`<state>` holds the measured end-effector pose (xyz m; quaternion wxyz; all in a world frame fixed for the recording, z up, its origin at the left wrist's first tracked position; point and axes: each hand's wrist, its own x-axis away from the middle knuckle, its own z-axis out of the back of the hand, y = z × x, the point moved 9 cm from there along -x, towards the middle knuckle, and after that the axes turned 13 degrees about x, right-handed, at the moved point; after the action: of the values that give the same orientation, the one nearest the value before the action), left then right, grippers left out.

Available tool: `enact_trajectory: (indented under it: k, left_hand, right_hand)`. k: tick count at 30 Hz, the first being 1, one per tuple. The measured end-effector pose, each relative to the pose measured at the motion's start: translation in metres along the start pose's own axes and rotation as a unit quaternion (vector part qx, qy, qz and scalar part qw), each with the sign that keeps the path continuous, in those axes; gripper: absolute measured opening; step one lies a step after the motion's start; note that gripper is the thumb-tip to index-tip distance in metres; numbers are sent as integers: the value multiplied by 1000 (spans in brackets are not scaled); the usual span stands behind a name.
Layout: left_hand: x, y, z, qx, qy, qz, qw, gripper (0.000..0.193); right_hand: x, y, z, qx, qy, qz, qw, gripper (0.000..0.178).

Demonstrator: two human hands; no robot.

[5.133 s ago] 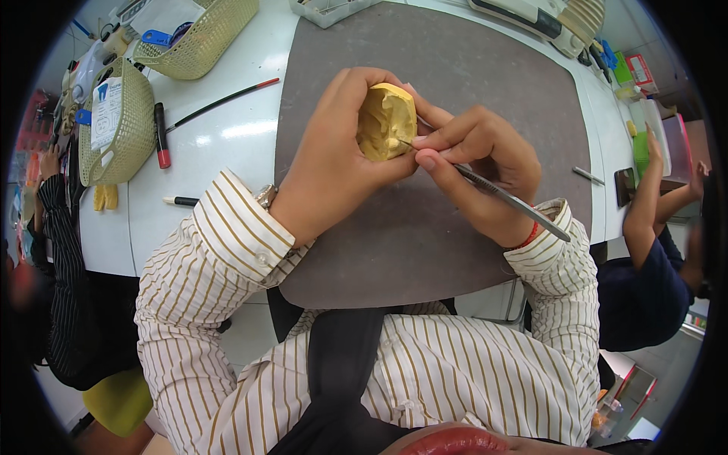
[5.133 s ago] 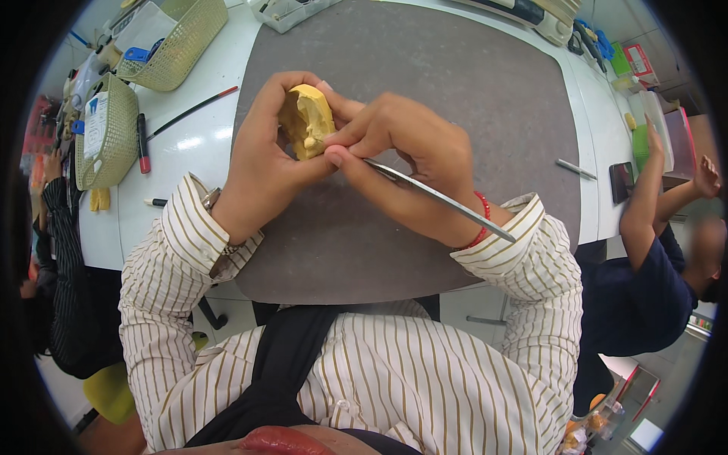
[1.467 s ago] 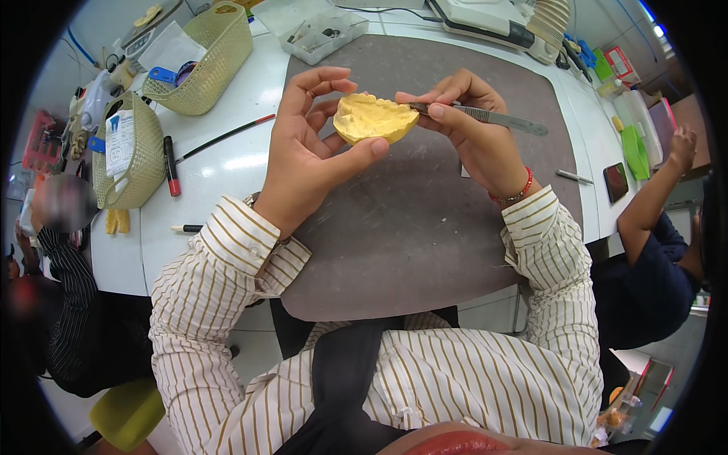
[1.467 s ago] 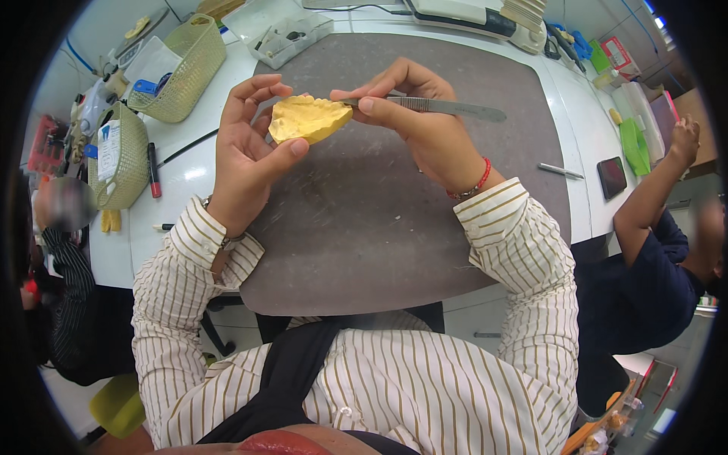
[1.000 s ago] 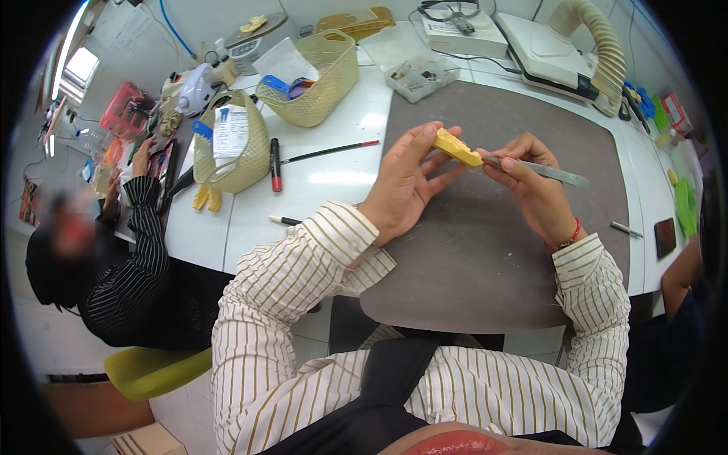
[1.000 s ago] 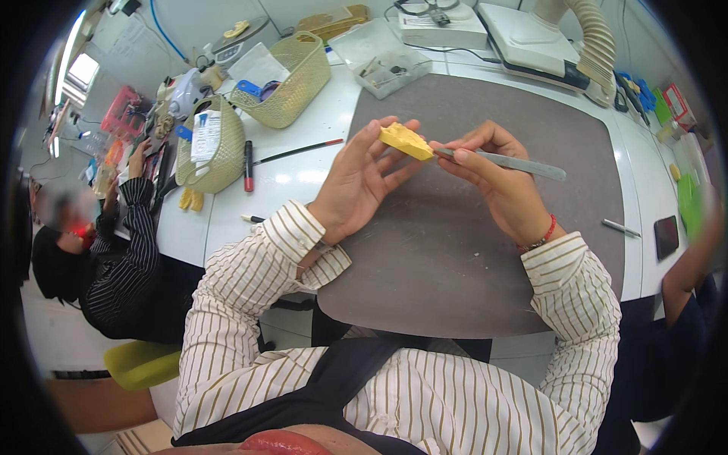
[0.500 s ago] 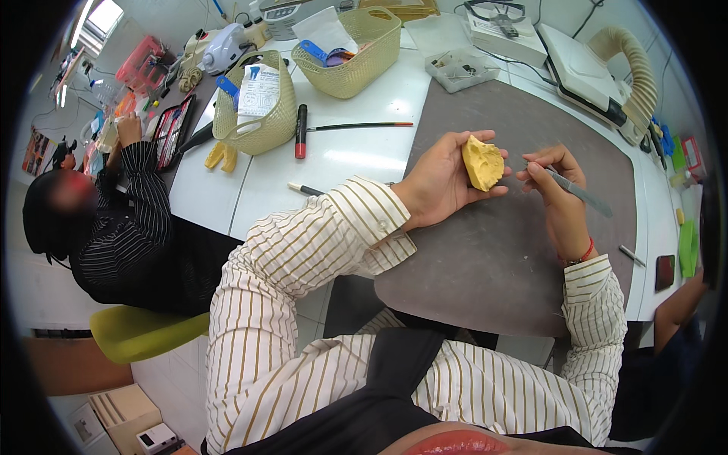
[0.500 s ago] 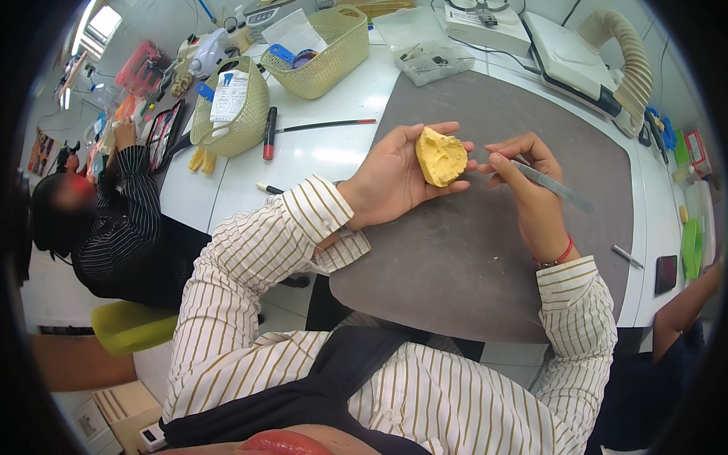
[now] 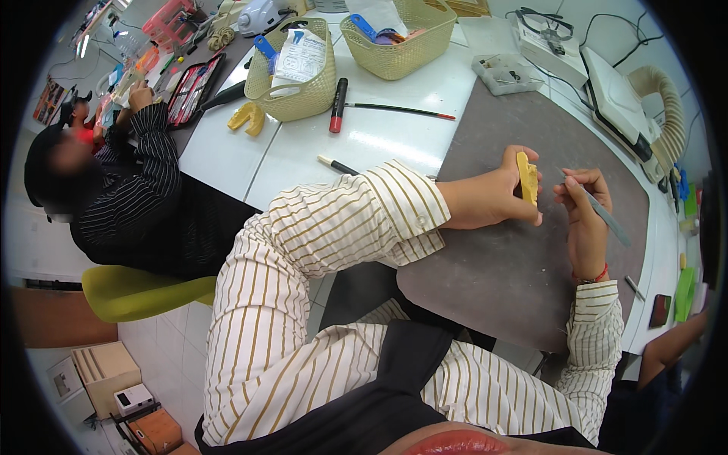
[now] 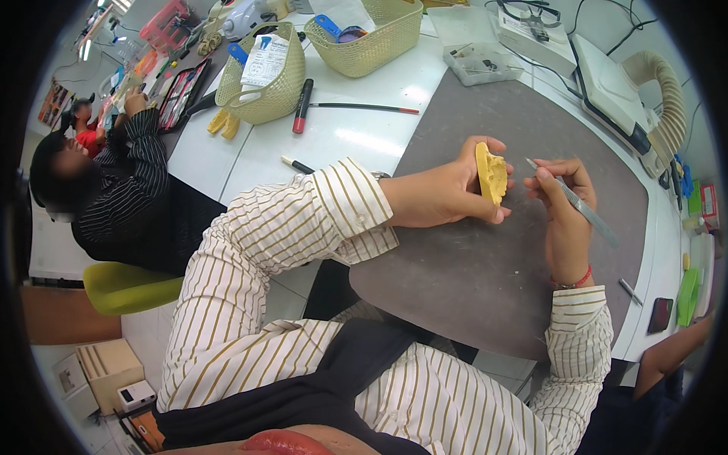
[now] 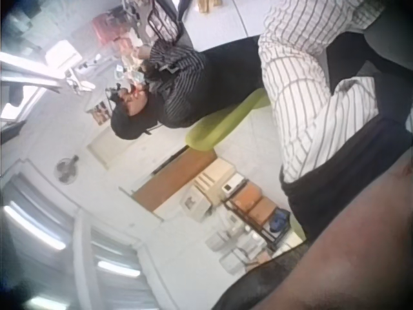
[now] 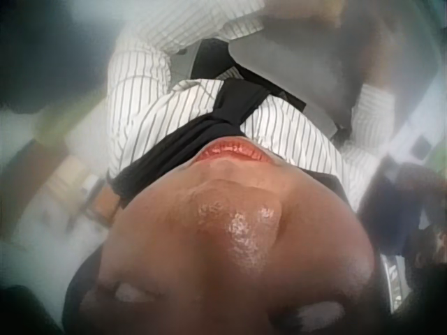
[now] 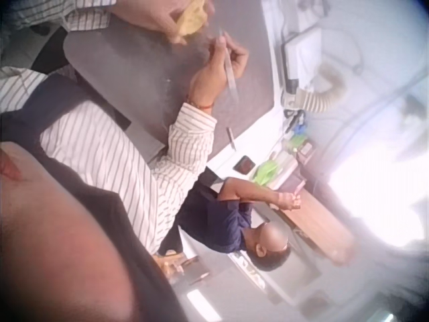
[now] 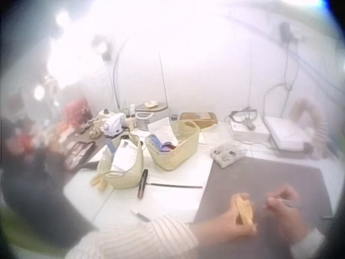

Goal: The person holds a yellow clay object in their left hand and uses a metal sculpting tool in their right hand to carve and shape the surface. They rotate the object to work on different areas, carefully removing small pieces of clay.

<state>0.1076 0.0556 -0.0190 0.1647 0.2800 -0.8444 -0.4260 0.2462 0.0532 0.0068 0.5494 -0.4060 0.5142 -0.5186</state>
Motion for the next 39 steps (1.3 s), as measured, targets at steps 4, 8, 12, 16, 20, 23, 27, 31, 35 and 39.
enact_trajectory:
  k: [4, 8, 12, 16, 20, 23, 27, 31, 35, 39]
  left_hand:
    - [3, 9, -7, -143, -13, -10, 990, 78]
    - [1, 9, -6, -123, -2, 6, 992, 79]
    - [1, 10, 2, -111, 26, -1, 993, 80]
    - [1, 10, 5, -90, 43, -10, 995, 81]
    - [-1, 10, 6, -5, 66, -16, 998, 79]
    - [1, 10, 9, 33, 87, 9, 996, 69]
    - [1, 10, 13, 43, 98, 12, 994, 58]
    - [-1, 10, 10, 31, 87, 14, 996, 56]
    - [-3, 8, 10, 14, 78, 18, 997, 59]
    - [-5, 8, 9, 42, 70, 10, 997, 74]
  right_hand:
    - [0, -3, 0, -7, -1, 4, 1000, 9]
    - [2, -6, 0, -9, -1, 4, 1000, 9]
    - [2, -4, -2, -9, -9, -1, 1000, 9]
    - [4, -4, -3, -12, -10, -7, 1000, 10]
    - [4, -5, -2, -11, -15, -6, 1000, 10]
    - [5, -3, -4, -15, -14, -17, 1000, 10]
    - [3, -3, -5, -9, -16, -19, 1000, 11]
    - [4, -4, -5, -12, -14, -23, 1000, 10]
    - [4, -2, -5, -18, -21, -24, 999, 10]
    - [5, -4, -4, -14, -16, -26, 999, 10]
